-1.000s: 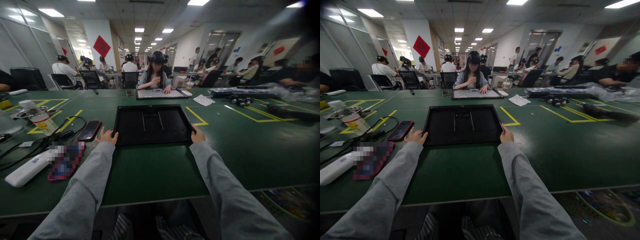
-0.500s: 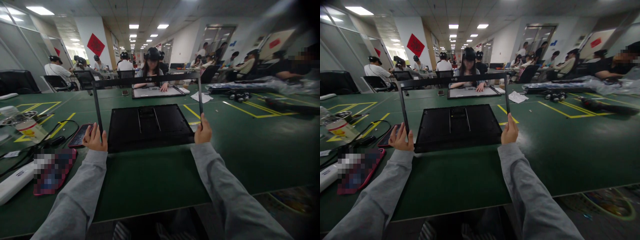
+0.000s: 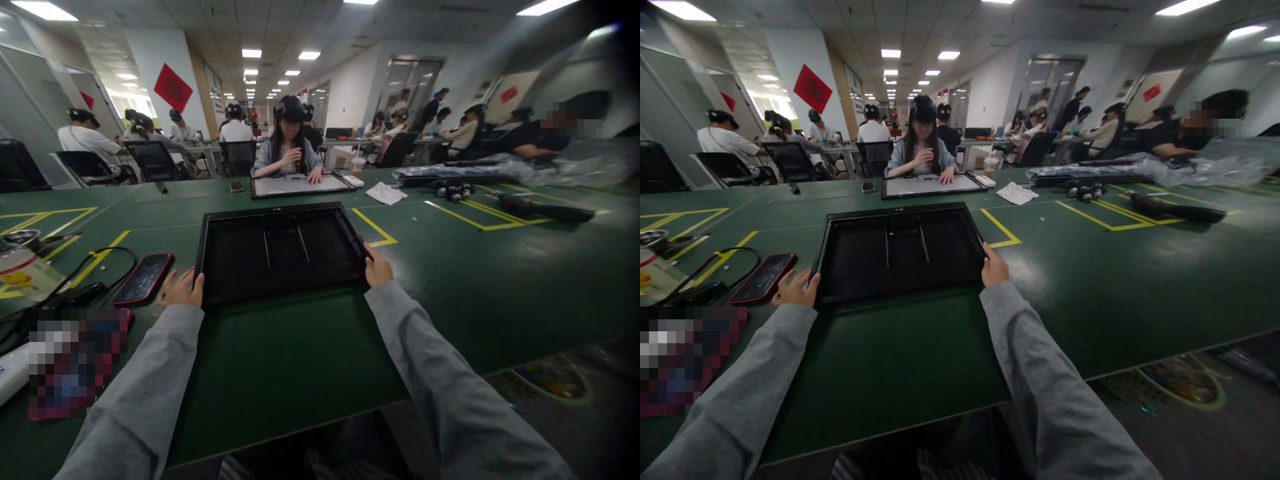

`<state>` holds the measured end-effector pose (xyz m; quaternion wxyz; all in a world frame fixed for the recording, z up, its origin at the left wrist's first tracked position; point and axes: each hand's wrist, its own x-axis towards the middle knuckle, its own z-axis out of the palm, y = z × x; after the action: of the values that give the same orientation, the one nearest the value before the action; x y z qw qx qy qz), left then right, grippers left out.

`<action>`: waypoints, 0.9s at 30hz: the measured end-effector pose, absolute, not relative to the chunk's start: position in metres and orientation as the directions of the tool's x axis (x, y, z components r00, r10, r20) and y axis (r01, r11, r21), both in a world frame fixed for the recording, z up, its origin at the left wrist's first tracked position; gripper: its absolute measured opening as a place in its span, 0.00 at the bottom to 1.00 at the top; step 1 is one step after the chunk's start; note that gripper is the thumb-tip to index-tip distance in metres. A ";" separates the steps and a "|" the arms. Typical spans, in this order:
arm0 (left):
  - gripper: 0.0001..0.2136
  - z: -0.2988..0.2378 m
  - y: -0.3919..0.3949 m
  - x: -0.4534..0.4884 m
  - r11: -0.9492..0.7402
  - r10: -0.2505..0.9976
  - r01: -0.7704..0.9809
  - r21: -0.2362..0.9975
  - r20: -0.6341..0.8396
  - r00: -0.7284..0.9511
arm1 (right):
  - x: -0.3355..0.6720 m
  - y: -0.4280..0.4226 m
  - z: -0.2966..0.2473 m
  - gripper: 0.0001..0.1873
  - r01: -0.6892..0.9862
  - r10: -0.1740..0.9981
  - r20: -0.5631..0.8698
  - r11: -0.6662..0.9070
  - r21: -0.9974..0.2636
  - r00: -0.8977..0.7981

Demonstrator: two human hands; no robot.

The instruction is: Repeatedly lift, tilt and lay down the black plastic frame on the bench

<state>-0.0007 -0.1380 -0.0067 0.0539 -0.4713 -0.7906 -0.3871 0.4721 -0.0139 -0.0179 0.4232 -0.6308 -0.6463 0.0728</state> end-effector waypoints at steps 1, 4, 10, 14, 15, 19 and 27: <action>0.18 -0.007 -0.138 -0.001 0.269 0.710 0.786 0.556 0.437 -0.552 | 0.472 -0.015 -0.017 0.30 0.756 0.883 0.443 0.183 -0.629 0.154; 0.18 -0.007 -0.137 -0.002 0.308 0.732 0.771 0.557 0.379 -0.566 | 0.471 -0.018 -0.014 0.29 0.764 0.895 0.423 0.170 -0.622 0.145; 0.16 -0.005 -0.139 0.002 0.308 0.732 0.763 0.568 0.371 -0.571 | 0.471 -0.019 -0.015 0.29 0.775 0.898 0.412 0.149 -0.614 0.154; 0.15 -0.004 -0.143 0.004 0.252 0.727 0.807 0.534 0.446 -0.522 | 0.475 -0.015 -0.019 0.29 0.778 0.887 0.427 0.142 -0.612 0.174; 0.15 -0.004 -0.144 0.005 0.244 0.729 0.814 0.527 0.453 -0.513 | 0.476 -0.014 -0.020 0.29 0.778 0.884 0.433 0.145 -0.612 0.175; 0.15 -0.001 -0.148 0.009 0.245 0.730 0.812 0.529 0.451 -0.514 | 0.479 -0.011 -0.025 0.30 0.787 0.881 0.442 0.150 -0.599 0.169; 0.18 -0.005 -0.146 0.009 0.289 0.739 0.779 0.556 0.388 -0.550 | 0.478 -0.013 -0.023 0.30 0.821 0.897 0.419 0.131 -0.556 0.140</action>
<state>0.0089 -0.1464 -0.0053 0.0275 -0.4733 -0.8022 -0.3628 0.4778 -0.0132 -0.0231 0.3720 -0.6570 -0.6537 0.0516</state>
